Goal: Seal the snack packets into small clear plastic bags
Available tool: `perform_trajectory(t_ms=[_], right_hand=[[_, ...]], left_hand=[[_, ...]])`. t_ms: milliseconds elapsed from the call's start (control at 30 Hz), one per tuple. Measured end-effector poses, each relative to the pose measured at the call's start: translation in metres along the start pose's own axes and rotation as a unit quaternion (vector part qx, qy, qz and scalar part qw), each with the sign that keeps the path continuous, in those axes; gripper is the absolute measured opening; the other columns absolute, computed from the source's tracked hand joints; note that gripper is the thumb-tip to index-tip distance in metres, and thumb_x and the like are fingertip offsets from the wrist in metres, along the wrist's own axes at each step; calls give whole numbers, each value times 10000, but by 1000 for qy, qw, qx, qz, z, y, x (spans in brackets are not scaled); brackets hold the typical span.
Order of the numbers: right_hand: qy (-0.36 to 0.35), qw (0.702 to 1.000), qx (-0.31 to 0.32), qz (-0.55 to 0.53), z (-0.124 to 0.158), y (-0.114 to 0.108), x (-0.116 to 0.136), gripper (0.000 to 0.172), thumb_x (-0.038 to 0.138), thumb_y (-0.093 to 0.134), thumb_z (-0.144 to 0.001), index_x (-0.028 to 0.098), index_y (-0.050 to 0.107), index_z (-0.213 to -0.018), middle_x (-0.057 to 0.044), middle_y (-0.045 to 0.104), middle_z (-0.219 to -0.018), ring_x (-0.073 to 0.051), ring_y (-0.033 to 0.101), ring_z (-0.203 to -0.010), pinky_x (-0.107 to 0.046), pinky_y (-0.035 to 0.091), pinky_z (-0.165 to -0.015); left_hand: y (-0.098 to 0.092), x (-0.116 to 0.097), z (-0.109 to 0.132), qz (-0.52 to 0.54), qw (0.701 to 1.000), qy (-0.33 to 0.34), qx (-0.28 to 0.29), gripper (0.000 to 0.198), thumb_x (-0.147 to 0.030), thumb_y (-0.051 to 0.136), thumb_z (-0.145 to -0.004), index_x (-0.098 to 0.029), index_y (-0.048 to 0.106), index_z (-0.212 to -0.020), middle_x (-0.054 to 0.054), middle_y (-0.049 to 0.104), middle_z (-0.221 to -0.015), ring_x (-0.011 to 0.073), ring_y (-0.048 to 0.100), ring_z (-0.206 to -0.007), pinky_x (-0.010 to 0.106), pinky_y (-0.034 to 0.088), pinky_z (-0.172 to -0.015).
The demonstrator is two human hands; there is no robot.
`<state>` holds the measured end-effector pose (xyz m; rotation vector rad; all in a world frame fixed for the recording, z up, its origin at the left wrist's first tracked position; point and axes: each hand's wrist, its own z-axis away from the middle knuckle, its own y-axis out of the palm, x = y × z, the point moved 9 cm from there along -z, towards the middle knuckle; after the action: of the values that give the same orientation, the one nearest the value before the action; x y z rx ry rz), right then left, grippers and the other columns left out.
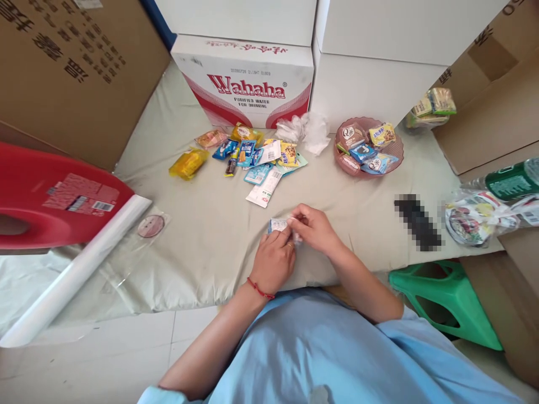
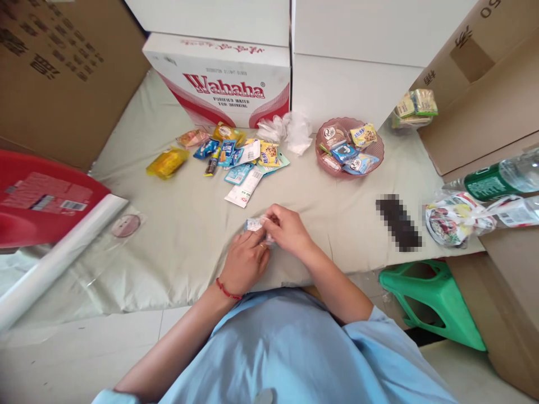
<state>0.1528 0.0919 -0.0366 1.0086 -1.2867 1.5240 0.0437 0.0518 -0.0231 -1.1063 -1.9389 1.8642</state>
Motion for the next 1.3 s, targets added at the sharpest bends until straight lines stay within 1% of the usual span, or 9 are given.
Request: perform_trajectory(t_ms=[200, 367, 467, 633, 800, 933, 1067, 1200, 1300], right_hand=[[-60, 980, -12, 191, -24, 37, 21, 74, 221, 555, -977, 223, 608, -926, -24, 661, -918, -182, 619, -867, -294, 470, -794], [-60, 934, 24, 352, -5, 50, 28, 162, 361, 560, -1053, 220, 628, -1094, -99, 622, -1119, -234, 612, -927, -333, 485, -782], [-95, 901, 35, 422, 9, 67, 36, 412, 518, 748, -929, 198, 611, -1150, -154, 592, -1177, -314, 576, -1048, -412, 514, -850], [-115, 873, 14, 473, 15, 83, 37, 349, 323, 740, -935, 177, 587, -1212, -185, 584, -1200, -361, 519, -1111, -500, 514, -920], [-107, 922, -20, 371, 17, 48, 38, 262, 140, 613, -906, 209, 637, -1158, -160, 629, -1184, -326, 557, -1100, -481, 520, -955], [-75, 991, -5, 112, 26, 13, 32, 259, 248, 583, -962, 222, 667, -1205, -85, 711, -1137, -233, 657, -1036, -390, 545, -953], [-8, 988, 117, -103, 40, 29, 13, 300, 423, 611, -985, 230, 700, -1196, -37, 752, -1081, -191, 704, -976, -331, 575, -889], [4, 990, 100, -103, 48, 34, -5, 317, 435, 623, -972, 221, 726, -1182, -49, 766, -1097, -199, 711, -985, -350, 572, -920], [2, 999, 4, -49, 43, -12, -17, 328, 417, 626, -947, 231, 735, -1195, -60, 772, -1131, -222, 715, -1016, -385, 569, -949]], left_hand=[[-28, 31, 23, 204, 978, -29, -34, 340, -170, 490, -921, -226, 763, -1115, 102, 744, -1297, 248, 717, -1161, 410, 600, -994], [-36, 101, 71, 358, 864, -299, -188, 241, -276, 533, -916, -219, 756, -985, 72, 782, -1183, 219, 735, -1082, 369, 596, -950], [-18, 117, 80, 371, 823, -391, -181, 225, -334, 560, -889, -202, 737, -931, 66, 785, -1079, 202, 729, -960, 344, 586, -882], [-21, 103, 63, 342, 867, -318, -172, 221, -343, 566, -883, -216, 746, -892, 58, 764, -1077, 204, 709, -1031, 332, 558, -913], [-26, 98, 70, 355, 862, -310, -186, 202, -350, 572, -929, -222, 728, -910, 56, 743, -1092, 199, 699, -1045, 337, 555, -945], [-23, 93, 69, 444, 825, -299, -183, 350, -483, 595, -956, -217, 678, -1168, 110, 686, -1291, 242, 659, -1216, 348, 583, -922], [-10, 75, 53, 501, 814, -280, -94, 591, -616, 677, -873, -205, 627, -1295, 129, 719, -1293, 275, 712, -1145, 386, 610, -901], [-1, 62, 43, 485, 834, -261, -28, 503, -633, 673, -872, -209, 704, -1140, 78, 789, -1055, 245, 752, -926, 368, 624, -814], [-12, 68, 49, 411, 879, -228, -73, 415, -570, 600, -943, -225, 707, -1149, 84, 773, -1137, 244, 746, -1029, 377, 615, -896]])
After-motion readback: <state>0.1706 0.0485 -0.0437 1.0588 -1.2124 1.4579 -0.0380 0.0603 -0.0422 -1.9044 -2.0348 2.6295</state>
